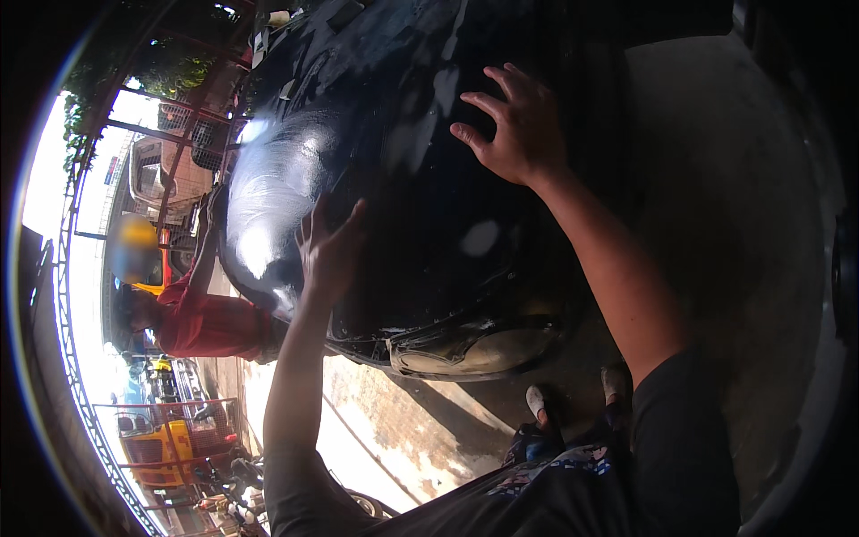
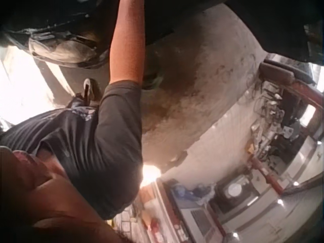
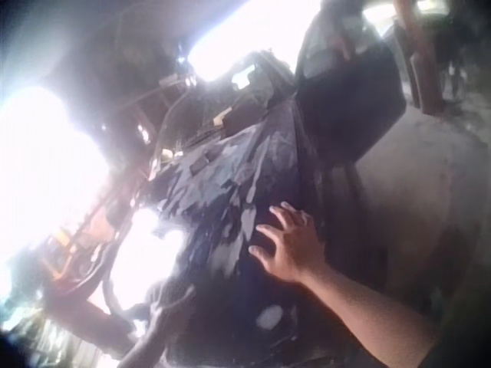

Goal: The person sands the hood of a dark-colored car using a sanding block. They repeatedly rub the surface in circular and linear motions, occasionally pausing to feel the texture with their hands. The hood shows patches of white residue from the sanding process.

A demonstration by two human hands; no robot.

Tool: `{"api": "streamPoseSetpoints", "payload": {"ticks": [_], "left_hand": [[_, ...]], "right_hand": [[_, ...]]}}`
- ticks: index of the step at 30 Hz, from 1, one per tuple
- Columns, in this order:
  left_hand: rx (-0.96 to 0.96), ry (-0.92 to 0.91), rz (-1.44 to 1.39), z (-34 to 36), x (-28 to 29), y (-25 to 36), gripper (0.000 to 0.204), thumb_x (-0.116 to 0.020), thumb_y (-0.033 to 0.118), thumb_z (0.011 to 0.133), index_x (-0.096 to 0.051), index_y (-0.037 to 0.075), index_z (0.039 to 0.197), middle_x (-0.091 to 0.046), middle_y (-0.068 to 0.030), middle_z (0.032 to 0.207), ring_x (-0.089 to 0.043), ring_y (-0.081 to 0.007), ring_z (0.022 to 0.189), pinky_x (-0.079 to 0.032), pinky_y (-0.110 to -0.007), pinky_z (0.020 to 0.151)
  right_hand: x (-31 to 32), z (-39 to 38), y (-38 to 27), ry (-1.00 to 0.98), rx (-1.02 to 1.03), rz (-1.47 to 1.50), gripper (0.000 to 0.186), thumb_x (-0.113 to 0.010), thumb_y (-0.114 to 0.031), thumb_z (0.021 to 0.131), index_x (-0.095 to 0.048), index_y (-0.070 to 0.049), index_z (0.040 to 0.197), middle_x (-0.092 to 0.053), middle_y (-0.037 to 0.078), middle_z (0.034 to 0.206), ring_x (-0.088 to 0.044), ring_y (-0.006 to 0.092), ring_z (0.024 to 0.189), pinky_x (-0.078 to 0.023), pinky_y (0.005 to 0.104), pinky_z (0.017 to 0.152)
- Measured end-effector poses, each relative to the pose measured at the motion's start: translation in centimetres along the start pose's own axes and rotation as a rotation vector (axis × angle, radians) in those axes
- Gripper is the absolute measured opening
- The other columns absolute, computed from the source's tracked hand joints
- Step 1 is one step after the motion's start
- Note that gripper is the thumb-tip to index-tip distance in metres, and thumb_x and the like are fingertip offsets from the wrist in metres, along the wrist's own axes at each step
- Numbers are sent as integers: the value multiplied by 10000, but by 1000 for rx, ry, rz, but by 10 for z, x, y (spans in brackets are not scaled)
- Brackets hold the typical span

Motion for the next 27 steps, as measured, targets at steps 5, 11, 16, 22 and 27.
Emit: {"api": "streamPoseSetpoints", "payload": {"ticks": [5, 11, 16, 22, 27], "left_hand": [[-16, 91, 73, 196, -54, 6, 515, -679, 371, 1034, -634, 426, 1544, -486, -217, 1631, -524, -438, 1410, -404, -573, 1176], [123, 225, 88, -88, -7, 49, 677, -814, 213, 900, -655, 426, 1523, -503, -208, 1627, -551, -428, 1373, -401, -535, 1135], [93, 264, 136, -186, -9, 32, 679, -822, 177, 894, -669, 406, 1515, -535, -207, 1612, -584, -437, 1354, -419, -526, 1105], [737, 335, 75, -109, -32, 48, 543, -735, 288, 1020, -646, 418, 1540, -511, -244, 1618, -569, -478, 1354, -417, -586, 1114], [577, 382, -1, -87, -82, 262, 549, -781, 268, 937, -712, 411, 1463, -471, -216, 1634, -524, -378, 1393, -392, -504, 1110]], "right_hand": [[-2, -2, 14, 89, 39, 68, 417, -723, -480, 1009, -801, -175, 1282, -619, 131, 1543, -476, 333, 1541, -344, 544, 1270], [-13, -3, 11, 78, 28, 17, 437, -711, -516, 1012, -786, -200, 1304, -616, 114, 1551, -470, 321, 1547, -326, 546, 1278], [-11, -3, 10, 88, 43, 44, 451, -704, -540, 1015, -794, -200, 1297, -616, 107, 1549, -474, 315, 1543, -325, 543, 1274], [-15, 2, 18, 74, 55, 23, 437, -706, -540, 1015, -800, -209, 1285, -599, 113, 1569, -462, 326, 1550, -327, 545, 1272], [-11, 4, 17, 74, 130, 32, 438, -687, -579, 1013, -801, -245, 1273, -611, 99, 1565, -478, 339, 1534, -343, 587, 1255]]}}
Point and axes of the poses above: each hand's wrist, its own z-axis towards the middle knuckle, its own x-axis out of the back of the hand, y = z × x, the point moved 2 cm from there along z, towards the middle knuckle
